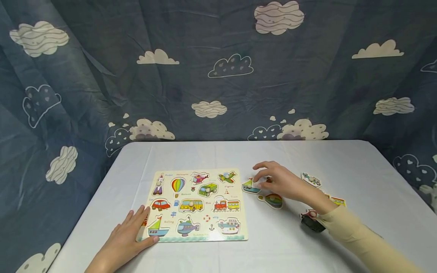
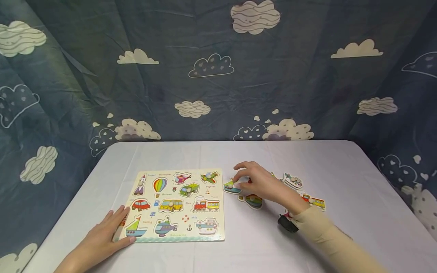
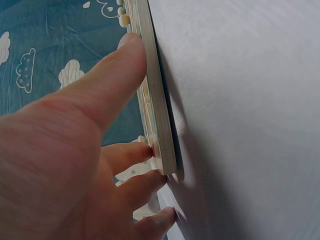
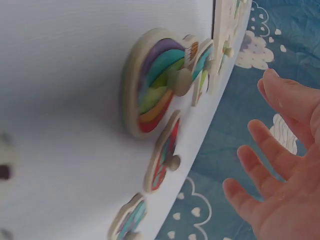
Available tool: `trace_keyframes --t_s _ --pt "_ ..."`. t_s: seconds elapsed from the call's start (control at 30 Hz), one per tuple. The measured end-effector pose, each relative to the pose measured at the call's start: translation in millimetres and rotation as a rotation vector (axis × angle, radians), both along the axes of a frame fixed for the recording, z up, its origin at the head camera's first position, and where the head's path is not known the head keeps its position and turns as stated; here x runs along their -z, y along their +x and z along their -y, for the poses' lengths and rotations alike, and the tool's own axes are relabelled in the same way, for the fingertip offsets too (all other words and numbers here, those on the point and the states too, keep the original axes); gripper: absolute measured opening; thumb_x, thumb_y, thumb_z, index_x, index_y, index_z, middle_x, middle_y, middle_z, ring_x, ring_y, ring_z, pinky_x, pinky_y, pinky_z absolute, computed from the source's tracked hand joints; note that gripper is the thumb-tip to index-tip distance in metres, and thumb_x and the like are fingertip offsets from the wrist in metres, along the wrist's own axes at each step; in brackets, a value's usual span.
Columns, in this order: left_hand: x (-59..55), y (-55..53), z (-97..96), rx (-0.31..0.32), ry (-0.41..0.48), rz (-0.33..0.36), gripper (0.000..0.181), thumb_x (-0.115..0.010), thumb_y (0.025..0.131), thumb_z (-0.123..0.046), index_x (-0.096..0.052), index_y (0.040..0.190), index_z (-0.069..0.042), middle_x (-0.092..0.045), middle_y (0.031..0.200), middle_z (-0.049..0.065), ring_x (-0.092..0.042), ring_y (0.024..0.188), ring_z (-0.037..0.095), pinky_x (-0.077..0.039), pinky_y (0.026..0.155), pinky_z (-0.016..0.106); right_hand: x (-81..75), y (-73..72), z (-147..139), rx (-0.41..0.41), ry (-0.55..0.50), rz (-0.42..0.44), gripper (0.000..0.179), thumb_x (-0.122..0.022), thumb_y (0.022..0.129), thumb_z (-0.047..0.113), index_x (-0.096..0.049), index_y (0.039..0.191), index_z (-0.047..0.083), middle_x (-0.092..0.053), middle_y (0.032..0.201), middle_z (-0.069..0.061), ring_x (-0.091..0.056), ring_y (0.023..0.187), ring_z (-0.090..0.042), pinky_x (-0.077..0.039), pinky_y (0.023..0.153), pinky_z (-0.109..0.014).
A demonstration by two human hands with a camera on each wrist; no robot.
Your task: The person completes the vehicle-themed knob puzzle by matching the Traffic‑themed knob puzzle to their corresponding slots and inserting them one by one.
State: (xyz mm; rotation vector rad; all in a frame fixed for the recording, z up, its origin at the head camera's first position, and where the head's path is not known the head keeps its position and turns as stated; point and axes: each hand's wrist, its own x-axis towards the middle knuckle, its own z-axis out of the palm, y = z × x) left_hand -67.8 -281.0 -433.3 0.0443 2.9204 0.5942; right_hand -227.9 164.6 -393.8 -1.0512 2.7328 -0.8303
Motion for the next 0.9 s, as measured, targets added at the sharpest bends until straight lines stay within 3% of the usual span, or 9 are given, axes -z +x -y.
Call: trace_keyframes --t_s 0.37,0.57,0.9 --pt "-0.7 0.9 -0.6 0.003 -0.003 -0.007 0.101 -0.066 0.078 -0.070 -0.037 0.152 -0.009 -0.031 0.155 0.023 -0.021 0.140 0.053 -0.021 0.098 0.078 13.0 13.9 -26.0 0.062 0.007 0.050 0.014 -0.077 0.086 0.015 -0.073 0.098 0.022 -0.057 0.132 -0.008 -0.048 0.124 -0.033 -0.041 0.097 -0.054" --pt "-0.9 1.5 0.5 0.013 -0.002 -0.031 0.099 -0.066 0.079 -0.069 -0.037 0.152 -0.009 -0.031 0.155 0.022 -0.022 0.140 0.052 -0.022 0.098 0.078 19.7 14.9 -35.3 0.073 0.001 0.058 0.016 -0.082 0.082 0.016 -0.071 0.086 0.027 -0.060 0.125 -0.006 -0.049 0.121 -0.033 -0.040 0.096 -0.055" --pt "1.3 0.4 0.5 0.006 -0.012 -0.009 0.101 -0.066 0.078 -0.071 -0.036 0.152 -0.009 -0.030 0.156 0.022 -0.021 0.140 0.052 -0.022 0.098 0.078 27.1 16.9 -39.8 0.108 0.065 0.058 0.018 -0.084 0.079 0.019 -0.070 0.083 0.030 -0.059 0.127 -0.011 -0.047 0.123 -0.040 -0.036 0.100 -0.061"
